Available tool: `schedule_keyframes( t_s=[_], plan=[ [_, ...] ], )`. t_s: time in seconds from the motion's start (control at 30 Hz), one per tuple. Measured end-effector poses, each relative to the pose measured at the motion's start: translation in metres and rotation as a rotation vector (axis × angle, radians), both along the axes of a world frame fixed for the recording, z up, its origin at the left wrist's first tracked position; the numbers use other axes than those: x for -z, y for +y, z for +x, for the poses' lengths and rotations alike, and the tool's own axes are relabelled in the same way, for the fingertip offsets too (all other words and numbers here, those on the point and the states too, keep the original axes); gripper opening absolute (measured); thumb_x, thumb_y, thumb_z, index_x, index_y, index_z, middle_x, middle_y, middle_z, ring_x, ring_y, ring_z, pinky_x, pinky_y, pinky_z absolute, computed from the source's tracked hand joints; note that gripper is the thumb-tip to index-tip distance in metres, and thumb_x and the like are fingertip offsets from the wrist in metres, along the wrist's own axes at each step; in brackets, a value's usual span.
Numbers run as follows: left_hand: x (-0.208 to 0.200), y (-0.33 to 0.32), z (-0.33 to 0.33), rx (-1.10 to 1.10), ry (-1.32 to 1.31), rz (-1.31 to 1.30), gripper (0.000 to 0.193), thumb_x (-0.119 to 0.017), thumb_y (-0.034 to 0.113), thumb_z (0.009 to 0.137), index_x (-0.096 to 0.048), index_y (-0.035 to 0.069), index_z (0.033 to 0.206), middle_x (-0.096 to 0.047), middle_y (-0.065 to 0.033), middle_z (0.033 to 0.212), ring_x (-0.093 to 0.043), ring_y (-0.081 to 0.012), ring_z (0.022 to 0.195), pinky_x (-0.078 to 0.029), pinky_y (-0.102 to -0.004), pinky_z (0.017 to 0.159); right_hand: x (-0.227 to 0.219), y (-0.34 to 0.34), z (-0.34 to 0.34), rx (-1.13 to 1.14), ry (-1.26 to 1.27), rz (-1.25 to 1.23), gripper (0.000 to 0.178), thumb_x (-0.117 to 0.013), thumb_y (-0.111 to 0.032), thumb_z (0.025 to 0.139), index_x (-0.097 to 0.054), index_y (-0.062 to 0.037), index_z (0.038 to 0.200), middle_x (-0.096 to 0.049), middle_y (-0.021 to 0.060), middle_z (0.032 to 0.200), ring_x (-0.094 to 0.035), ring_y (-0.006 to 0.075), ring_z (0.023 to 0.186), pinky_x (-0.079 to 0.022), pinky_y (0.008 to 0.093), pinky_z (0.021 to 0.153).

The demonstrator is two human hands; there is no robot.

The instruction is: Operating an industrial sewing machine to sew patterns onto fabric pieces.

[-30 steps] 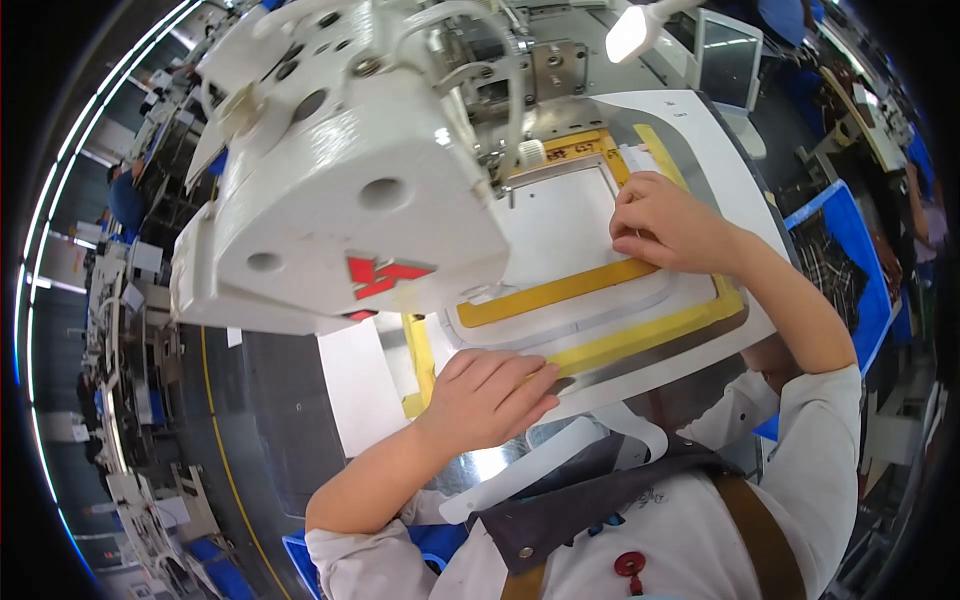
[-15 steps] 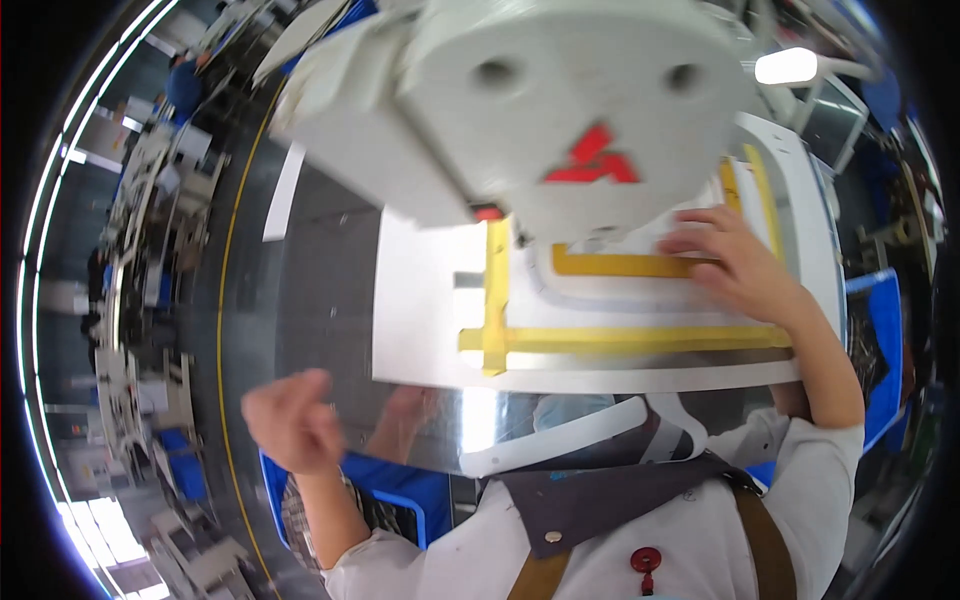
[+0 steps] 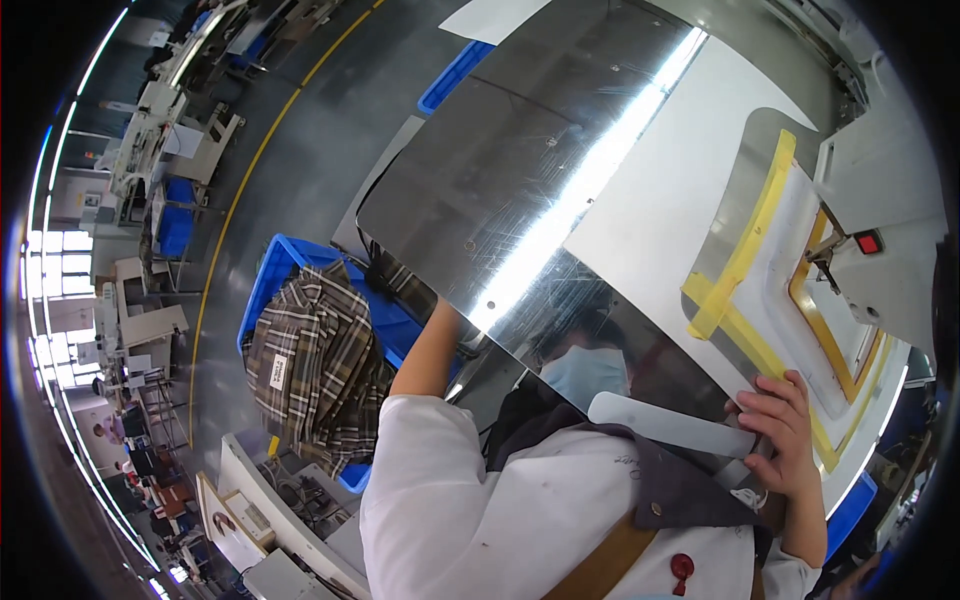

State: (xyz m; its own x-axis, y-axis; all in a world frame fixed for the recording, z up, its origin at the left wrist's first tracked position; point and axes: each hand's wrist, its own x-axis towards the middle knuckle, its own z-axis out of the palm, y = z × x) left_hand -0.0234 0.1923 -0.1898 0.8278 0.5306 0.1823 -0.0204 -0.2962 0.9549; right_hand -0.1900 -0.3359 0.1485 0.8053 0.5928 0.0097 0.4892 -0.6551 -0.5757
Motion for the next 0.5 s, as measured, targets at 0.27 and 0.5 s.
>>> schedule_keyframes(
  t_s=[0.27,0.5],
  plan=[
    [-0.024,0.013,-0.017,-0.024,0.163,-0.358,0.017,-0.056,0.018,0.09,-0.065,0.004,0.095,-0.066,-0.0047,0.084,-0.062,-0.0201,0.079,-0.049,-0.0318,0.076,-0.008,-0.005,0.003,0.077,-0.021,-0.009,0.039,-0.061,-0.047,0.085,-0.066,-0.0134,0.103,-0.066,0.0064,0.115,-0.056,0.0315,0.115,-0.027,0.0539,0.108],
    [-0.061,0.026,-0.018,-0.068,0.278,-0.619,0.016,-0.056,0.017,0.09,-0.065,0.004,0.095,-0.066,-0.004,0.083,-0.062,-0.0199,0.079,-0.049,-0.031,0.076,-0.01,-0.009,0.007,0.039,0.077,0.11,0.042,-0.062,-0.05,0.083,-0.067,-0.0137,0.103,-0.066,0.0058,0.116,-0.055,0.0307,0.117,-0.028,0.0519,0.108]
  ],
)
